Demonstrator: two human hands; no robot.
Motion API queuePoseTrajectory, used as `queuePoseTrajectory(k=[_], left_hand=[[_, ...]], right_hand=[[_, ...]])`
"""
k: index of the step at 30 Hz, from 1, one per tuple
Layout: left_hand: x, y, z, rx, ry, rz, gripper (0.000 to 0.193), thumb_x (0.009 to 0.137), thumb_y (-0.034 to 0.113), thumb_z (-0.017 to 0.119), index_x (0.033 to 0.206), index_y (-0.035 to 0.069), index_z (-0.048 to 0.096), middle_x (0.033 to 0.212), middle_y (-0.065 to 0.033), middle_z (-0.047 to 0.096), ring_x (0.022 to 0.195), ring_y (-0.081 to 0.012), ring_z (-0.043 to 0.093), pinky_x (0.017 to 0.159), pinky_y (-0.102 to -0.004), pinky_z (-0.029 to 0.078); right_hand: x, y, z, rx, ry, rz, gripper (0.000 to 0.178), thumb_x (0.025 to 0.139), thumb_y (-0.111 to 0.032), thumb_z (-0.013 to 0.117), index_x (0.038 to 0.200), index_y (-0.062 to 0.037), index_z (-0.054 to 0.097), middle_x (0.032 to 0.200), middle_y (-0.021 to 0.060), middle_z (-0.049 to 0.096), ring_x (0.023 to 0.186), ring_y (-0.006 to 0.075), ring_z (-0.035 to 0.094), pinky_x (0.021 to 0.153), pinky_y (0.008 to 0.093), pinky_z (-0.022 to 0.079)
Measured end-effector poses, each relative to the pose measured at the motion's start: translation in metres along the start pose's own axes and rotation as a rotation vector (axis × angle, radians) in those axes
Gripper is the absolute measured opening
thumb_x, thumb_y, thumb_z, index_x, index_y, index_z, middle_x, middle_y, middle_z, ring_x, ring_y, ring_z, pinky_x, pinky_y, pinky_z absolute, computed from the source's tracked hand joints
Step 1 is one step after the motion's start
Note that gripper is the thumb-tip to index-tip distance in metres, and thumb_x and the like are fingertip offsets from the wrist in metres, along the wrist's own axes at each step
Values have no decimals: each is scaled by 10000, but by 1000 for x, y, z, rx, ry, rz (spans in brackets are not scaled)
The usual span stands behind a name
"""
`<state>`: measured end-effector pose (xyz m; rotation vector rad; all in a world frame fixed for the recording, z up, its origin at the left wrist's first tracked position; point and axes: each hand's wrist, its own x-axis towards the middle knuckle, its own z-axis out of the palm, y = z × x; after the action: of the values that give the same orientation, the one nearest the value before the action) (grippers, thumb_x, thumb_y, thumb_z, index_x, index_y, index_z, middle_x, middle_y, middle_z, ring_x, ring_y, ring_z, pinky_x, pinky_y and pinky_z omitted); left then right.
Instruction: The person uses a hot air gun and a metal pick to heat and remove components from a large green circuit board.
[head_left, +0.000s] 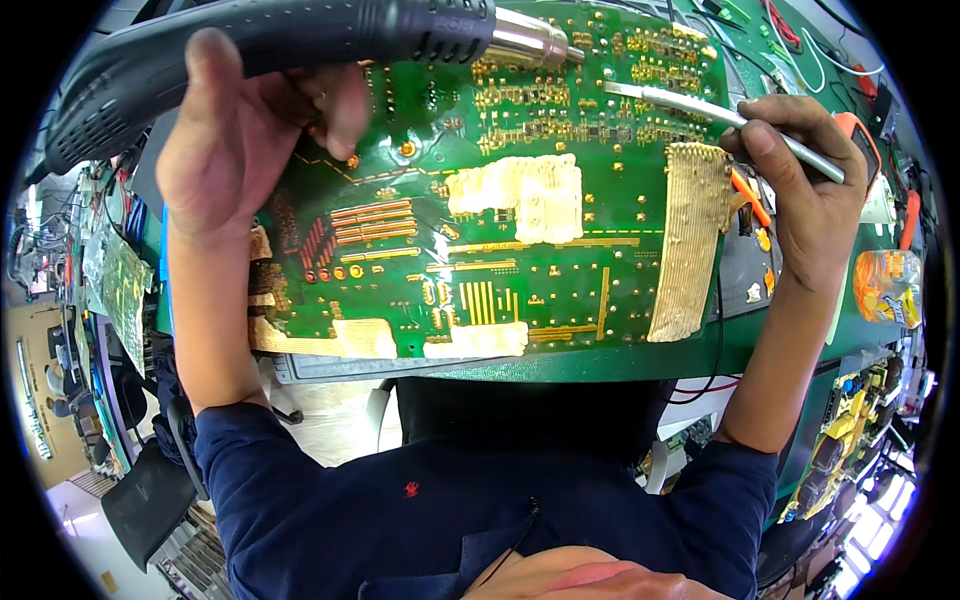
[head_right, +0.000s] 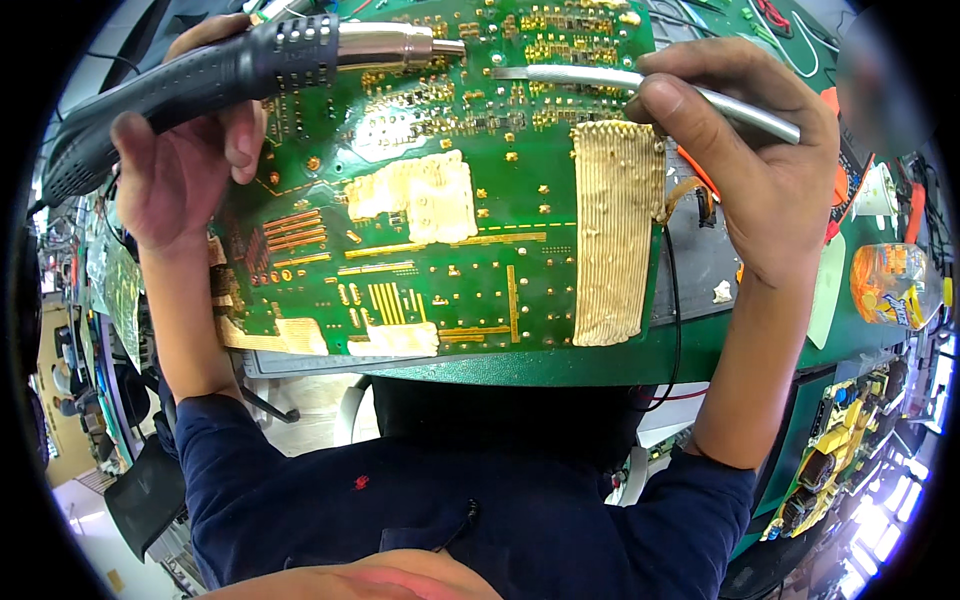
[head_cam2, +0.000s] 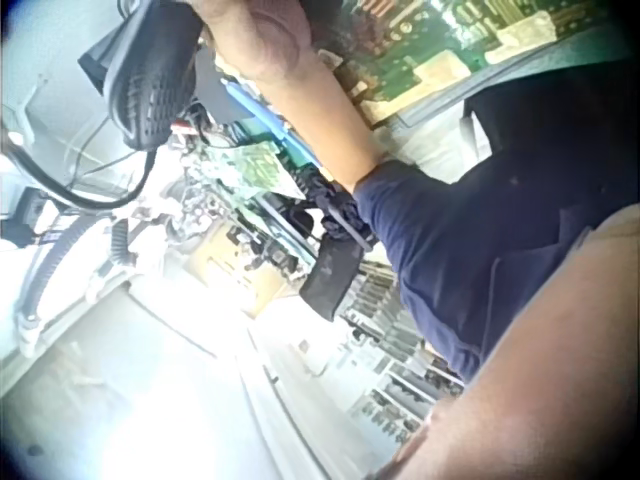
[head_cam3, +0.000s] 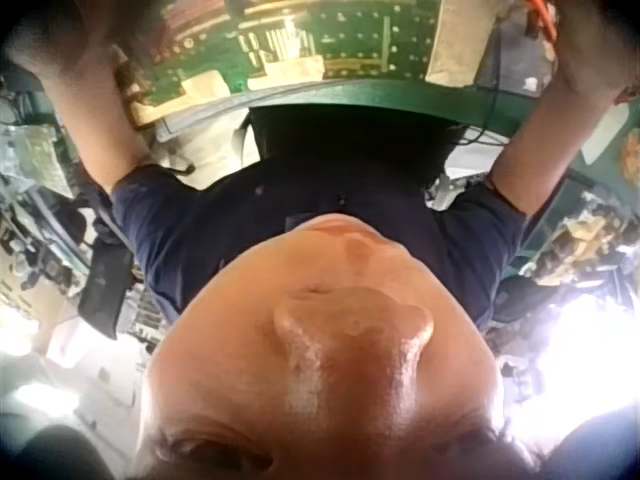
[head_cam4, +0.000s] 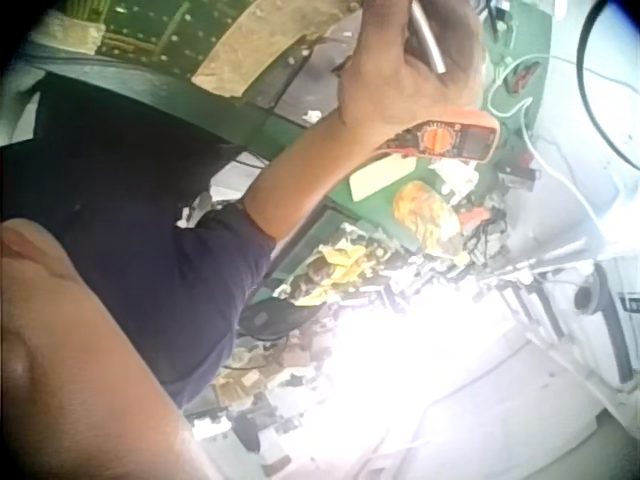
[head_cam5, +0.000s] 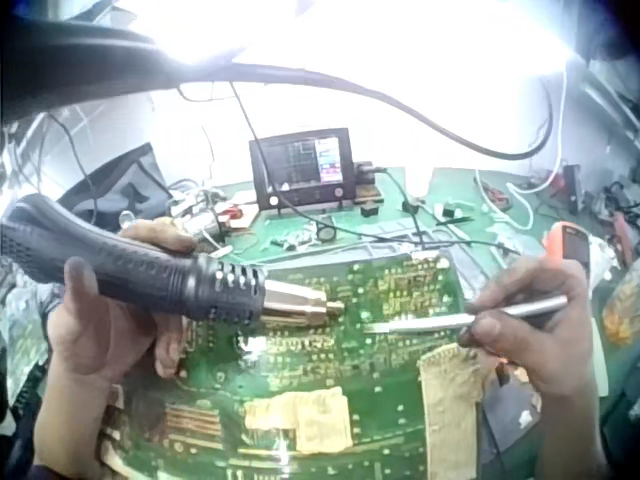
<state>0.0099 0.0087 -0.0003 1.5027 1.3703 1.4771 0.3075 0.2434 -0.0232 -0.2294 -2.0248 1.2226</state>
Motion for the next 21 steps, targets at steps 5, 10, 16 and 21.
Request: queuePoseTrajectory(k=[5,10,16,21], left_hand=[[11,-18,5,-300,-7,301,850,1001,609,432,1324,-174,348,924,-278,680,565,-228,704,472,-292,605],[8,-17,3,-254,-16,224,885,984,636,438,1353,-163,340,904,-231,650,580,-200,649,495,-272,554],[4,-15,-3,-196,-48,131,940,959,676,447,1397,-147,328,874,-161,607,602,-157,566,530,-243,478],[-4,-6,-11,-123,-61,49,989,938,710,454,1434,-134,317,849,-102,570,621,-122,496,559,-219,414]], right_hand=[[-1,-4,-6,-161,19,18,196,903,-82,727,1053,39,692,941,97,689,804,148,675,771,272,546],[-2,-4,-4,-222,2,6,214,916,-82,707,1082,51,687,971,102,684,830,146,656,789,280,535],[-3,-2,-11,-170,12,133,239,943,-112,683,1094,73,679,1034,121,684,831,150,649,820,289,518],[-2,-6,-3,-263,52,117,245,944,-111,680,1090,87,674,1001,112,666,805,143,616,801,273,491]])
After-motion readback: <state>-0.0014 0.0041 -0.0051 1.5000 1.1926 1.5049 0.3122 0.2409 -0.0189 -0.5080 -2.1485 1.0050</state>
